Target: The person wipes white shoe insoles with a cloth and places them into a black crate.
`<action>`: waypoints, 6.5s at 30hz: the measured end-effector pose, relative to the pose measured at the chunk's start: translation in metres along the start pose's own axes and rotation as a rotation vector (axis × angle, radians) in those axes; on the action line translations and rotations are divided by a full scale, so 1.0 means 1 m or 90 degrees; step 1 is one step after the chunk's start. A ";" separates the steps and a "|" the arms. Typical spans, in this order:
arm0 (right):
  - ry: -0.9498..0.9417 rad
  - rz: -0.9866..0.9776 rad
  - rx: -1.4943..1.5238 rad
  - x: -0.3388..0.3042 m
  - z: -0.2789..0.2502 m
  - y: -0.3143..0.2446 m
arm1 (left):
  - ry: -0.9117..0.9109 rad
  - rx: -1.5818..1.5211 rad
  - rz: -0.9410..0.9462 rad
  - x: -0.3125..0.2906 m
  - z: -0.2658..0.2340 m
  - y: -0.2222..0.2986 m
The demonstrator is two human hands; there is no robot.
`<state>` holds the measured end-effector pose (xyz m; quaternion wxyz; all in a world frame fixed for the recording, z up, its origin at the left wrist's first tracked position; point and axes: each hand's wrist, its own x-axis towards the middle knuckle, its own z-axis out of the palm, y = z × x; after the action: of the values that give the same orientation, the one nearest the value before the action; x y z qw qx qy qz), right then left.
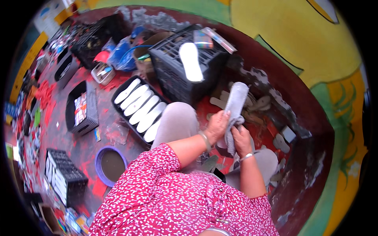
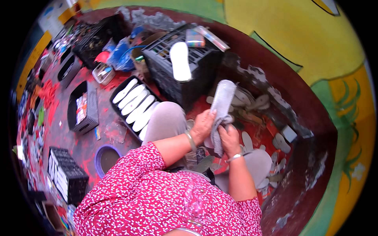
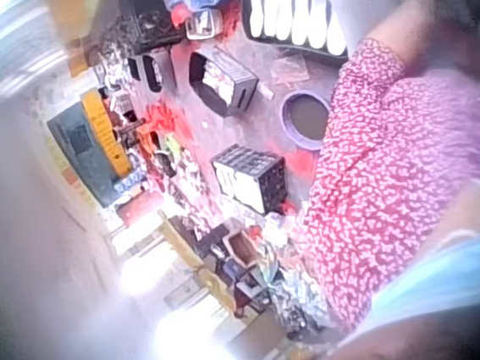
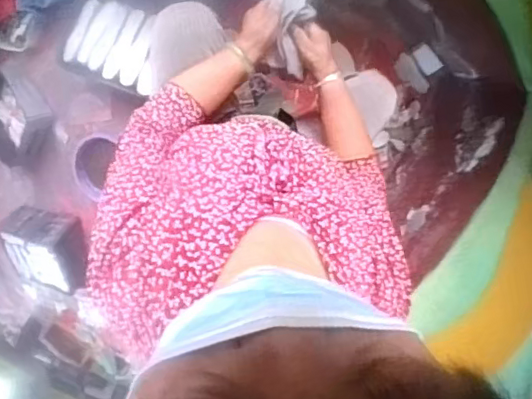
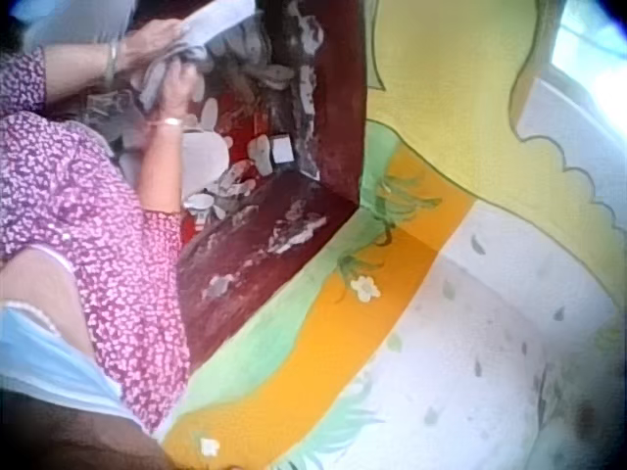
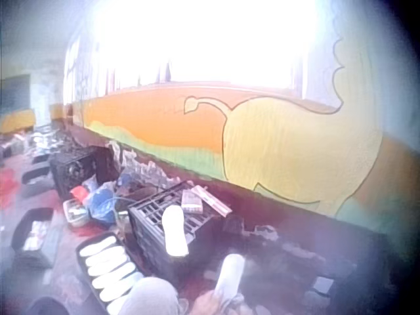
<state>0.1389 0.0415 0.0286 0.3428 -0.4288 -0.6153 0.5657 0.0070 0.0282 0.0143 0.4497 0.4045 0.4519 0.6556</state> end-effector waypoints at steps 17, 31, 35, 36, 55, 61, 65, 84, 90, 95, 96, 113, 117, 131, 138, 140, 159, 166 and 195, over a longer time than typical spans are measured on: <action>-0.181 0.140 -0.057 -0.050 0.020 0.024 | 0.100 -0.182 0.129 0.006 -0.043 0.092; -0.065 0.229 0.000 -0.038 0.013 0.024 | 0.426 0.432 0.069 -0.058 -0.407 0.106; -0.091 0.273 0.014 -0.030 0.016 0.046 | 0.477 0.719 0.022 -0.066 -0.417 0.078; -0.092 0.272 0.007 -0.028 0.017 0.047 | 0.453 0.745 0.088 -0.062 -0.426 0.060; -0.036 0.351 -0.099 -0.020 0.009 0.085 | 0.269 1.141 -0.062 0.002 -0.379 -0.106; -0.035 0.354 -0.098 -0.018 0.010 0.089 | 0.256 1.105 -0.157 -0.002 -0.384 -0.115; -0.023 0.363 -0.103 -0.016 0.017 0.078 | 0.236 1.060 -0.227 -0.001 -0.383 -0.116; -0.026 0.363 -0.055 -0.020 0.010 0.084 | 0.221 0.933 -0.413 0.004 -0.368 -0.089; -0.028 0.345 -0.097 -0.024 0.009 0.072 | 0.144 0.991 -0.262 0.007 -0.360 -0.092; -0.037 0.320 -0.028 -0.028 0.006 0.064 | 0.231 0.960 -0.080 0.026 -0.342 -0.103; -0.039 0.319 -0.025 -0.029 0.008 0.062 | 0.264 0.910 -0.044 0.030 -0.335 -0.098; -0.019 0.146 -0.152 -0.036 -0.010 0.037 | 0.179 0.538 -0.095 0.103 -0.143 0.075; -0.009 0.107 -0.216 -0.036 -0.016 0.040 | 0.100 0.693 0.012 0.118 -0.152 0.045; -0.029 0.099 -0.282 -0.037 -0.012 0.002 | 0.127 -0.044 -0.143 0.100 -0.141 0.119; -0.026 0.091 -0.283 -0.041 -0.013 0.000 | 0.154 -0.286 -0.177 0.085 -0.156 0.097; -0.026 0.089 -0.270 -0.042 -0.012 -0.001 | 0.109 -0.326 -0.165 0.079 -0.162 0.094; -0.049 0.128 0.575 -0.035 -0.035 -0.021 | -0.129 -0.056 -0.098 -0.013 -0.028 0.089; 0.053 0.125 0.553 -0.044 -0.012 -0.008 | -0.201 0.071 -0.149 -0.036 0.015 0.047; 0.219 0.042 0.641 -0.030 -0.061 0.000 | -0.475 0.263 -0.246 -0.041 -0.026 0.035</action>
<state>0.2061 0.0388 0.0384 0.5843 -0.3169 -0.1887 0.7229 -0.0136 -0.0232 0.0355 0.6053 0.6020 0.4479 0.2658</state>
